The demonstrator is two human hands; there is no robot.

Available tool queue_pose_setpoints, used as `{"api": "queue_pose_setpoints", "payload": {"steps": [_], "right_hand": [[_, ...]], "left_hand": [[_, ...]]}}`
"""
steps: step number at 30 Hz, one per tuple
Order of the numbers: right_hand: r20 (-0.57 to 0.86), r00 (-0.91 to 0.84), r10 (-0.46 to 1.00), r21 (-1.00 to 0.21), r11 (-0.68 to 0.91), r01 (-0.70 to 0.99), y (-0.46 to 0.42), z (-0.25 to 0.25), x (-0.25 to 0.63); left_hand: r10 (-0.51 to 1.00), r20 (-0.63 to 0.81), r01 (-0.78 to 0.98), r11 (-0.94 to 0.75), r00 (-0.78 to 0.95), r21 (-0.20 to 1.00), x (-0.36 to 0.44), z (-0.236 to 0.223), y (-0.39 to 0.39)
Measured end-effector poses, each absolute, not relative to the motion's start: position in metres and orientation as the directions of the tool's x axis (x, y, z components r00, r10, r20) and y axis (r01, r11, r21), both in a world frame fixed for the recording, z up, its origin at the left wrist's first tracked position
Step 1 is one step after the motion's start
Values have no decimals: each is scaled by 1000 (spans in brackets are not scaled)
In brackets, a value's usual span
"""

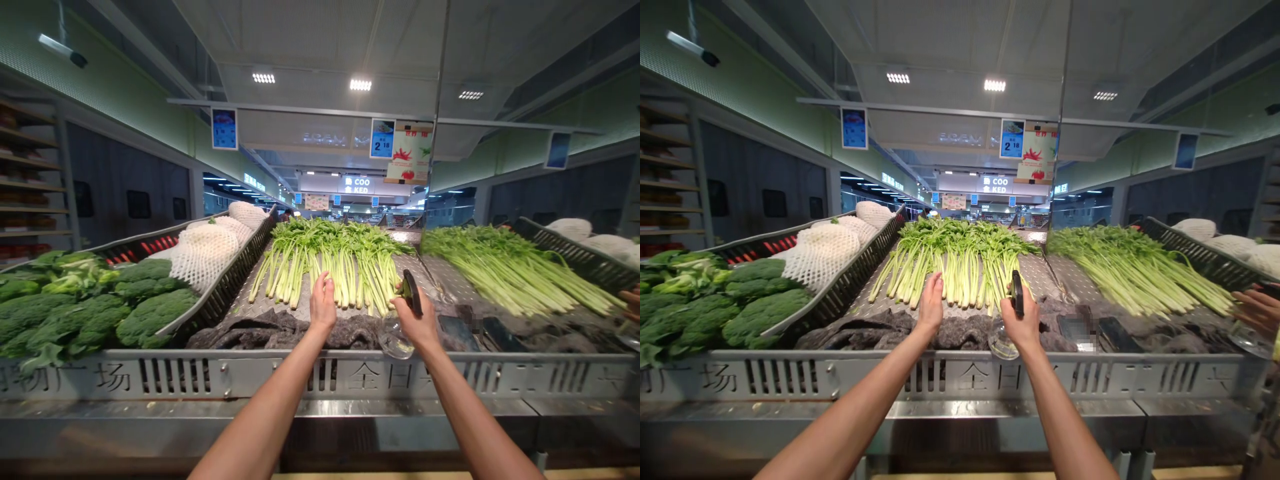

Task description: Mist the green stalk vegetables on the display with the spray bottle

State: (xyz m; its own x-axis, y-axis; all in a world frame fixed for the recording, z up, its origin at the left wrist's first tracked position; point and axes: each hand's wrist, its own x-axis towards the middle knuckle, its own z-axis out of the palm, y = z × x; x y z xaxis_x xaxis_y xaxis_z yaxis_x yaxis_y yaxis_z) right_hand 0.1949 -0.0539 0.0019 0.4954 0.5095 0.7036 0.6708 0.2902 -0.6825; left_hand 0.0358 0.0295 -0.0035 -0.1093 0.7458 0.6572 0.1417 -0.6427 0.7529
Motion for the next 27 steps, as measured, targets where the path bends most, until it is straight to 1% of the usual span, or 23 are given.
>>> {"api": "queue_pose_setpoints", "payload": {"steps": [6,12,15,18,27], "right_hand": [[729,497,472,-674,366,641,-38,4,182],[702,519,488,-704,368,607,-30,-2,180],[709,522,475,-699,370,612,-29,-3,181],[705,509,494,-698,359,620,-30,-2,180],[712,498,494,-688,353,634,-32,2,173]], "left_hand": [[732,671,185,-648,-117,739,24,8,26],[721,684,223,-652,-114,725,20,10,26],[727,677,221,-646,-114,731,23,7,29],[730,674,207,-646,-115,735,26,5,31],[704,697,199,-670,-135,715,24,9,33]]}}
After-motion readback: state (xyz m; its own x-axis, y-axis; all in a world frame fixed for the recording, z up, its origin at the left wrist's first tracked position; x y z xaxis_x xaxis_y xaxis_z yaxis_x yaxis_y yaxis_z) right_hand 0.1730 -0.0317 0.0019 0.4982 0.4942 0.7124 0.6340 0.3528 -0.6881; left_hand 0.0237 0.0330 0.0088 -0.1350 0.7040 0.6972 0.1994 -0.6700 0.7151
